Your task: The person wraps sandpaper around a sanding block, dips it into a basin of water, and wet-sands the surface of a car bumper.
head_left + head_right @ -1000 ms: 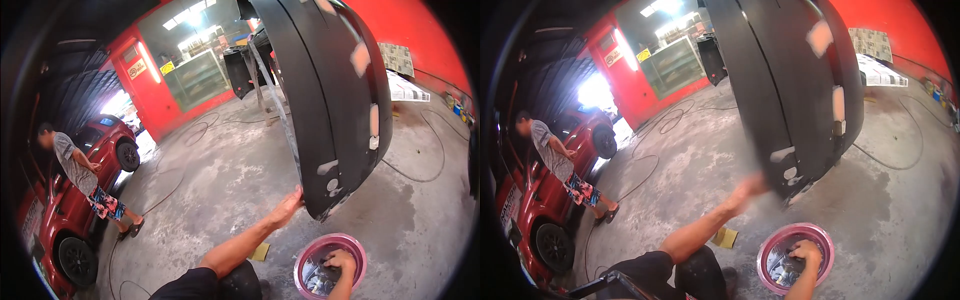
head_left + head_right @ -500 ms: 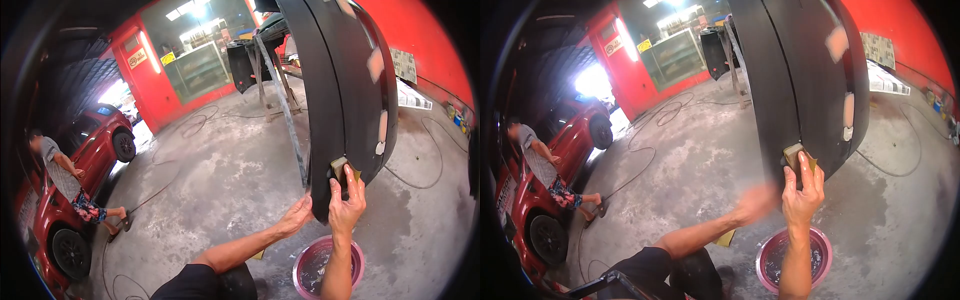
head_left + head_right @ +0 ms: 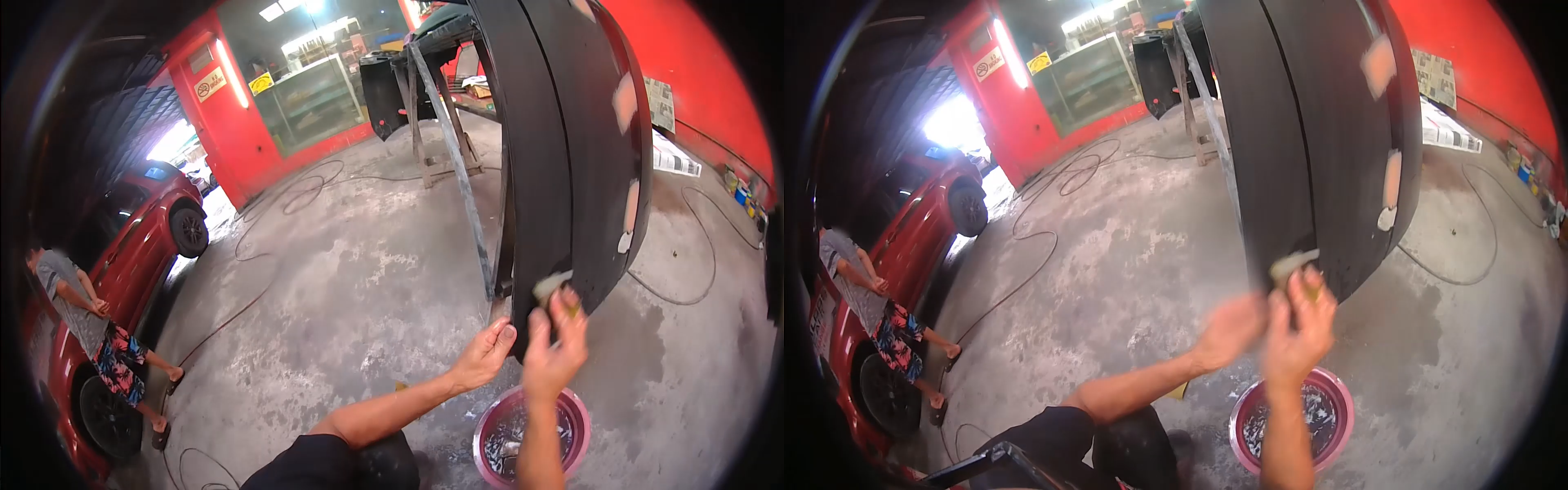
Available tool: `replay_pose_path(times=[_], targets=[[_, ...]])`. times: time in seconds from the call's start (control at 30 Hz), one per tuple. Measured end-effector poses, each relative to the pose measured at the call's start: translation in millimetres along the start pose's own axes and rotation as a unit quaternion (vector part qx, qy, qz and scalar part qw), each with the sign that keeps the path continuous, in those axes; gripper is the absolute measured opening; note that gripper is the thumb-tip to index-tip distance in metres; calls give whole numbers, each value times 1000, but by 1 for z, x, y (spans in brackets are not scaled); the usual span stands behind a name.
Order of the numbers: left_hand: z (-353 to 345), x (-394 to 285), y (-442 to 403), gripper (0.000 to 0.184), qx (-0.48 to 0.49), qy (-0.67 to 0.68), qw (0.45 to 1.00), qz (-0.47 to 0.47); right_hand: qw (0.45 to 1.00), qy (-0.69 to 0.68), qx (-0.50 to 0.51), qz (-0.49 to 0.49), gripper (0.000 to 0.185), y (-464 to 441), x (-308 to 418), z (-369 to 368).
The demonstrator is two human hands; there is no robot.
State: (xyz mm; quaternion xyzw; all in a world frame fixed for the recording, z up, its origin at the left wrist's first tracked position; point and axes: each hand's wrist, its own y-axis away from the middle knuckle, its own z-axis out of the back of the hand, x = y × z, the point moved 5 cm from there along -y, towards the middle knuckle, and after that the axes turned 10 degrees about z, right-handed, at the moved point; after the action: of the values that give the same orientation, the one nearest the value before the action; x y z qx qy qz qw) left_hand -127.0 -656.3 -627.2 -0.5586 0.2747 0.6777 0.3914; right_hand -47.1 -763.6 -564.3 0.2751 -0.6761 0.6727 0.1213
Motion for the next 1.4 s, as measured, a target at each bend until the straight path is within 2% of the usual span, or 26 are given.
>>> replay_pose_path(times=[0.03,0.07,0.13,0.2,0.27,0.3,0.33,0.4,0.43,0.47,0.53,0.6,0.67,0.73,0.8,0.83,0.87,0.93,0.97,1.07,1.1,1.13,1.2,1.27,1.37,1.4], targets=[[2,-2,-2,42,-25,8,998,-60,1000,-1,26,11,33,18,6,0],[2,-3,-4,42,-25,9,998,-61,999,1,26,21,32,16,6,-2],[-1,4,-5,42,-13,-8,1000,-26,994,-64,-38,-78,35,-22,-14,0],[-3,10,-4,41,-17,-22,999,-23,991,-75,-21,-109,35,-28,-13,4],[-6,8,-2,41,-23,-34,999,-35,998,-24,33,44,33,2,3,8],[-6,6,-2,41,-32,-5,998,-54,995,0,70,67,33,9,7,9],[-7,8,0,41,-41,27,997,-68,995,3,73,68,33,3,-4,8],[-8,2,3,41,-44,3,998,-48,998,-49,-6,-26,36,-33,-17,11],[-6,2,4,41,-51,-23,998,-32,995,-72,18,-65,36,-39,-18,8],[-7,3,6,41,-52,-23,998,-32,995,-72,18,-65,36,-28,-16,12],[-7,3,3,40,-47,19,996,-70,994,-4,62,93,33,0,1,12],[-9,4,5,40,-73,6,996,-59,991,6,74,107,32,-9,-6,12],[-8,3,7,40,-102,-8,994,-42,998,-53,40,12,34,-42,-18,11],[-7,-4,8,41,-80,-22,996,-44,998,-33,58,15,35,-28,-20,15],[-9,-6,6,42,-89,0,994,-68,984,17,116,133,36,2,-17,17],[-10,-3,8,43,-91,12,993,-74,979,30,114,164,36,-3,-21,18],[-12,0,9,43,-94,25,992,-81,983,34,96,155,36,-20,-21,16],[-12,5,10,43,-105,-49,991,-65,995,-28,83,55,36,-52,-16,16],[-15,6,12,43,-108,-71,990,-57,993,-9,91,75,38,-49,-16,18],[-13,-1,8,43,-118,3,991,-59,982,29,129,135,42,-7,-28,25],[-15,1,9,43,-105,5,993,-55,980,31,107,164,39,-15,-29,26],[-14,3,9,43,-98,6,994,-52,988,23,73,131,38,-27,-36,25],[-12,2,10,45,-107,-24,991,-71,993,11,83,83,39,-54,-28,22],[-13,-1,12,46,-121,-56,986,-96,992,13,89,92,39,-17,-40,32],[-16,12,7,46,-87,-27,992,-87,989,22,92,114,38,-28,-32,27],[-16,18,8,34,-75,20,996,-34,989,32,92,110,37,-39,-24,25]])
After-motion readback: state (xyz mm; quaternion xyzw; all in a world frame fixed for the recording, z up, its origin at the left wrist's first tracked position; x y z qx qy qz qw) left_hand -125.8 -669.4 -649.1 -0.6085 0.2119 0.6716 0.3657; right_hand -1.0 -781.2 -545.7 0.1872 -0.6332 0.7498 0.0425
